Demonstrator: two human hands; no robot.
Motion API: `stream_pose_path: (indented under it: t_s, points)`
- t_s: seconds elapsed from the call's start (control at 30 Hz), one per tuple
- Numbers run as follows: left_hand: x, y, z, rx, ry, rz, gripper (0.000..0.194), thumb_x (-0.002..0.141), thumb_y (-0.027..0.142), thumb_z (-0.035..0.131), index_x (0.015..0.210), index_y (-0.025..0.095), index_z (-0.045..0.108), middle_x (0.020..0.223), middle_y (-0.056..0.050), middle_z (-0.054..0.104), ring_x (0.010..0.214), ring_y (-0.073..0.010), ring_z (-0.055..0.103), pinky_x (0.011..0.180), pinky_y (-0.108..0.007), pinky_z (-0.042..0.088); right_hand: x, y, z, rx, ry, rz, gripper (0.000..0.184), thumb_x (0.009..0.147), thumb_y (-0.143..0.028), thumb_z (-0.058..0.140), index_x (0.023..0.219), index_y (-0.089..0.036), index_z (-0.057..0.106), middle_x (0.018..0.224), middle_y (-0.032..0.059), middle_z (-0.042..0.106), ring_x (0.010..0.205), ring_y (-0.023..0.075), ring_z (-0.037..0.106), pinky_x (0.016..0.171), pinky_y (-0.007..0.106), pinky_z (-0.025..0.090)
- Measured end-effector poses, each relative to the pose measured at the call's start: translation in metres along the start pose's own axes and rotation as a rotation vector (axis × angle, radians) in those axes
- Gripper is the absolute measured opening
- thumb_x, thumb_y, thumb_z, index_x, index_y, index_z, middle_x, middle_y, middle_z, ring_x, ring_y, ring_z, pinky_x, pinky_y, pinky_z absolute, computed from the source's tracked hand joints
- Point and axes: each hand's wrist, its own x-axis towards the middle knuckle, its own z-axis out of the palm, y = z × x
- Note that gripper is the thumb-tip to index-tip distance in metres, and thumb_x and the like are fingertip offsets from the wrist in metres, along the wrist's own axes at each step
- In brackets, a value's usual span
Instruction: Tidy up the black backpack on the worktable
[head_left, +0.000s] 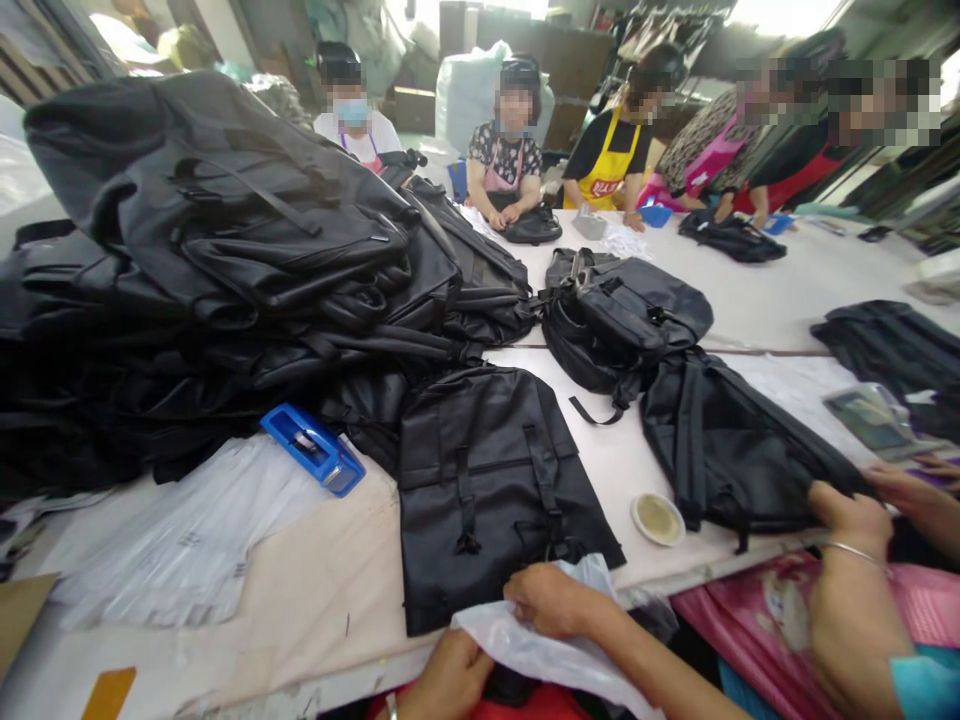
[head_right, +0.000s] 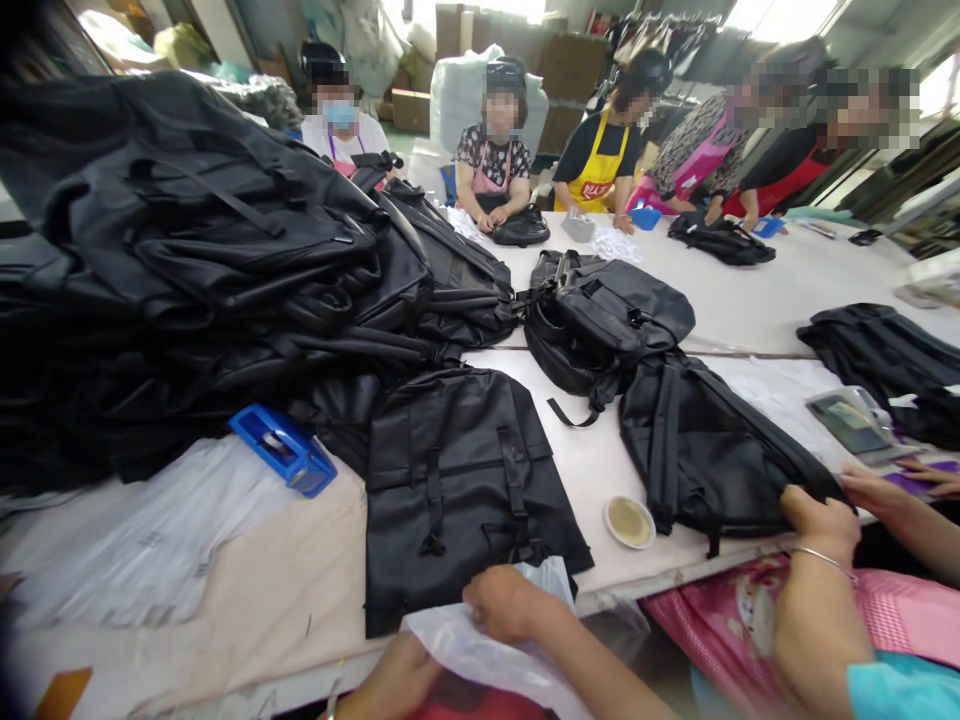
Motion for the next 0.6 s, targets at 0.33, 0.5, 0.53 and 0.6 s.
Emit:
stream_pose_path:
  t_s: [0.33,0.5,0.53,0.6]
  points:
    - [0.026,-0.056,-0.019,1.314,0.292,0.171,0.052,0.087,0.008,0.037,0.138,0.018,0.043,0.146,-0.011,0.049,0.126,-0.0333,0.051,0.099,-0.055,0.049,-0.004,-0.025,0.024,-0.205,0.236,-0.129,0.016,0.083,-0.019,0.048,0.092,-0.016,0.061,0.092,0.0097,0.067,0.088,0.0236,0.06,0.074,0.035,0.043]
    - [0.036,-0.026,-0.034,1.203,0.102,0.14,0.04,0.088,0.01,0.04,0.125,0.01,0.054,0.14,-0.024,0.05,0.117,-0.0353,0.059,0.089,-0.051,0.054,-0.011,-0.015,0.039,-0.153,0.214,-0.018,0.021,0.079,-0.013,0.047,0.089,-0.016,0.065,0.081,0.0098,0.071,0.072,0.0227,0.065,0.059,0.031,0.04]
    - [0.037,-0.016,-0.04,1.156,0.071,0.13,0.034,0.09,0.014,0.041,0.118,0.011,0.058,0.133,-0.024,0.057,0.108,-0.0327,0.064,0.084,-0.046,0.055,-0.008,-0.012,0.044,-0.141,0.204,0.002,0.021,0.079,-0.014,0.048,0.086,-0.016,0.067,0.077,0.0102,0.071,0.068,0.0227,0.065,0.056,0.03,0.039]
    - [0.04,0.005,-0.054,1.096,0.05,0.106,0.025,0.093,0.024,0.041,0.099,0.015,0.063,0.108,-0.017,0.07,0.087,-0.0264,0.07,0.071,-0.037,0.055,-0.001,-0.008,0.052,-0.111,0.212,0.026,0.021,0.079,-0.014,0.05,0.081,-0.015,0.07,0.072,0.0115,0.071,0.061,0.0223,0.063,0.053,0.031,0.039]
